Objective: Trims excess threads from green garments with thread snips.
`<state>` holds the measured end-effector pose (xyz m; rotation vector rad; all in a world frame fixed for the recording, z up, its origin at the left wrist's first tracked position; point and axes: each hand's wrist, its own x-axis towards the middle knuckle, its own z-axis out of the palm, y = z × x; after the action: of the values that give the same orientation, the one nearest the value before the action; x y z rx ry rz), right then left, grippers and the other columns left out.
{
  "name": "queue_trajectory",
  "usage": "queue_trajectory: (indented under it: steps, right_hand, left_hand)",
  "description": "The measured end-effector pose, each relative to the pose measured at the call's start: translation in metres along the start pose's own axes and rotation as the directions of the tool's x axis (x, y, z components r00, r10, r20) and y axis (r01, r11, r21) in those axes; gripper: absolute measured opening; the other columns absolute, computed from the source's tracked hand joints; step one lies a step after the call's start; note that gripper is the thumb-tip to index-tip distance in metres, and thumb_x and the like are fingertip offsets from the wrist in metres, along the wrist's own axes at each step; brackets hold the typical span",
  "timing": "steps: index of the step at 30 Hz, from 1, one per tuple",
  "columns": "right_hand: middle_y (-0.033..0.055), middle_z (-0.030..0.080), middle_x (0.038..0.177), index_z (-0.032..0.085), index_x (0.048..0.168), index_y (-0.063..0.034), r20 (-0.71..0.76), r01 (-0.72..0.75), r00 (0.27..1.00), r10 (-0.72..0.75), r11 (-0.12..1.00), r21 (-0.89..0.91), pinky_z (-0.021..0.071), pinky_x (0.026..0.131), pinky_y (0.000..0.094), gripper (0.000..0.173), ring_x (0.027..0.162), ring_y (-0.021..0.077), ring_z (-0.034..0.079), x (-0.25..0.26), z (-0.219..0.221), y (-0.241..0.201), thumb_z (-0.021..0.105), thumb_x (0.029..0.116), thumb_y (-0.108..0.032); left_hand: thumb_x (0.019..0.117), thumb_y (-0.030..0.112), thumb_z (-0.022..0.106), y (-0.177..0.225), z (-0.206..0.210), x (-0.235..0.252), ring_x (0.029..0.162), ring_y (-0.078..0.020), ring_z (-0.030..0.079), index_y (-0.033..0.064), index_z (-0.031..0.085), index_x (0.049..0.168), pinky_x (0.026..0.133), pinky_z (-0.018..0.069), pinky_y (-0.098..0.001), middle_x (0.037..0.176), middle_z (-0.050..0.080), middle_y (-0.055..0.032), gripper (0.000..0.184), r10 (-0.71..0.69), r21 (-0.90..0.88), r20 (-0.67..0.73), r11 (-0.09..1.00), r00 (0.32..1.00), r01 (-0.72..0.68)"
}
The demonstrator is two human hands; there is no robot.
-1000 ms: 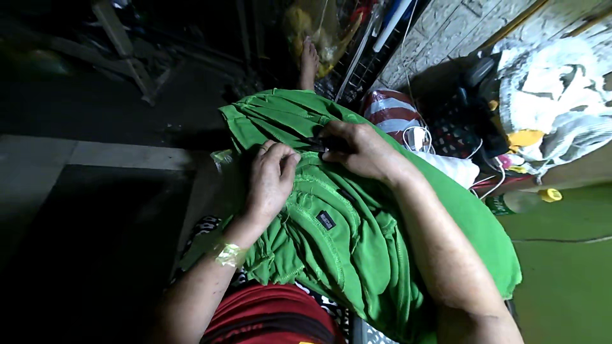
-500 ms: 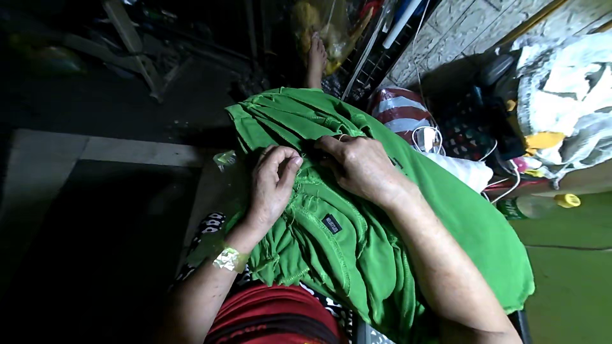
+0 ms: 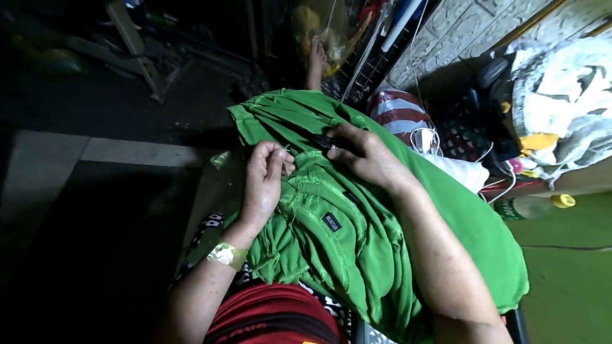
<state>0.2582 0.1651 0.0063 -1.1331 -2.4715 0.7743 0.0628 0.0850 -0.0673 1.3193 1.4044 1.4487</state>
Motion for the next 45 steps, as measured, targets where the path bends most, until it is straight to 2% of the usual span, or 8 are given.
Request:
queue_trajectory:
  steps: [3, 8, 18, 24, 31, 37, 41, 45]
  right_hand:
    - [0.0031, 0.064, 0.096, 0.061, 0.12, -0.0017, 0.024, -0.037, 0.999, 0.033, 0.98, 0.193, 0.0512, 0.075, 0.0232, 0.022, 0.081, 0.0032, 0.059, -0.003, -0.005, 0.007, 0.059, 0.0997, -0.011]
    - [-0.0022, 0.063, 0.093, 0.062, 0.115, -0.0022, 0.012, -0.003, 1.0, -0.001, 0.951, 0.308, 0.0502, 0.073, 0.0146, 0.021, 0.079, -0.0032, 0.059, -0.008, -0.007, 0.011, 0.064, 0.0951, -0.009]
    - [0.0166, 0.067, 0.092, 0.07, 0.098, 0.0033, -0.129, 0.149, 0.975, -0.18, 0.965, -0.216, 0.0557, 0.068, 0.0449, 0.015, 0.078, 0.0278, 0.067, -0.022, 0.006, -0.011, 0.062, 0.0873, -0.002]
    - [0.0046, 0.057, 0.086, 0.056, 0.109, 0.0016, -0.236, -0.078, 0.968, 0.085, 0.996, 0.042, 0.0445, 0.067, 0.019, 0.011, 0.071, 0.0027, 0.052, -0.013, 0.001, -0.017, 0.049, 0.1039, -0.005]
    - [0.0043, 0.064, 0.095, 0.058, 0.116, -0.0041, -0.184, -0.074, 0.978, 0.103, 0.985, 0.158, 0.0523, 0.074, 0.0278, 0.033, 0.081, 0.0075, 0.061, -0.013, 0.005, -0.01, 0.073, 0.0934, -0.022]
    - [0.0068, 0.067, 0.096, 0.067, 0.114, -0.0021, -0.272, -0.003, 0.962, 0.008, 1.0, 0.019, 0.0508, 0.073, 0.0269, 0.019, 0.079, 0.0081, 0.061, -0.012, 0.002, -0.005, 0.055, 0.1004, -0.009]
    - [-0.0001, 0.068, 0.1, 0.068, 0.107, -0.0018, -0.27, 0.0, 0.961, 0.064, 0.973, 0.229, 0.0491, 0.08, 0.015, 0.013, 0.087, -0.0043, 0.06, -0.011, -0.003, 0.0, 0.058, 0.1006, -0.008]
    - [-0.0085, 0.06, 0.084, 0.065, 0.098, -0.0069, -0.228, -0.098, 0.95, 0.216, 0.894, 0.437, 0.0475, 0.069, 0.0129, 0.009, 0.074, -0.0069, 0.056, -0.005, -0.002, 0.006, 0.057, 0.1017, -0.008]
  left_hand:
    - [0.1089, 0.017, 0.046, 0.001, -0.001, 0.0, 0.078, -0.0007, 0.062, 0.003, 0.054, 0.112, 0.074, 0.0523, -0.019, 0.096, 0.065, -0.0009, 0.016, -0.024, -0.037, -0.008, 0.999, 1.0, 0.024]
    - [0.1066, 0.014, 0.052, -0.002, -0.003, 0.002, 0.076, -0.0007, 0.062, 0.0042, 0.057, 0.109, 0.072, 0.0531, -0.018, 0.094, 0.066, 0.0007, 0.012, -0.046, -0.086, 0.009, 0.995, 0.999, 0.047]
    - [0.1042, 0.007, 0.049, 0.005, -0.007, -0.001, 0.085, -0.0029, 0.064, -0.0008, 0.068, 0.112, 0.078, 0.0542, -0.0196, 0.107, 0.069, -0.0059, 0.022, 0.062, 0.028, 0.048, 0.998, 0.997, -0.064]
    - [0.0912, 0.023, 0.074, 0.014, 0.01, 0.008, 0.086, -0.0213, 0.063, -0.0036, 0.069, 0.11, 0.075, 0.0535, -0.0334, 0.109, 0.063, -0.0194, 0.033, 0.238, 0.316, 0.067, 0.916, 0.969, -0.246]
    - [0.0921, 0.018, 0.076, 0.025, 0.027, 0.021, 0.085, -0.0314, 0.063, -0.0055, 0.059, 0.109, 0.072, 0.0539, -0.0424, 0.114, 0.058, -0.0264, 0.034, 0.152, 0.44, -0.002, 0.888, 0.988, -0.136]
    - [0.0943, 0.001, 0.061, 0.024, 0.024, 0.028, 0.086, -0.0281, 0.061, -0.0042, 0.063, 0.115, 0.074, 0.0529, -0.0394, 0.115, 0.059, -0.0234, 0.022, 0.172, 0.431, 0.018, 0.887, 0.985, -0.163]
    - [0.1025, 0.008, 0.054, 0.011, 0.011, 0.04, 0.103, -0.0231, 0.063, -0.0064, 0.071, 0.11, 0.093, 0.0495, -0.036, 0.11, 0.066, -0.0197, 0.023, 0.201, 0.276, 0.136, 0.933, 0.97, -0.232]
    - [0.1058, 0.018, 0.045, -0.004, -0.009, 0.045, 0.091, -0.0108, 0.056, -0.003, 0.067, 0.101, 0.084, 0.0466, -0.0311, 0.104, 0.062, -0.0095, 0.031, 0.076, 0.181, 0.279, 0.975, 0.957, -0.13]
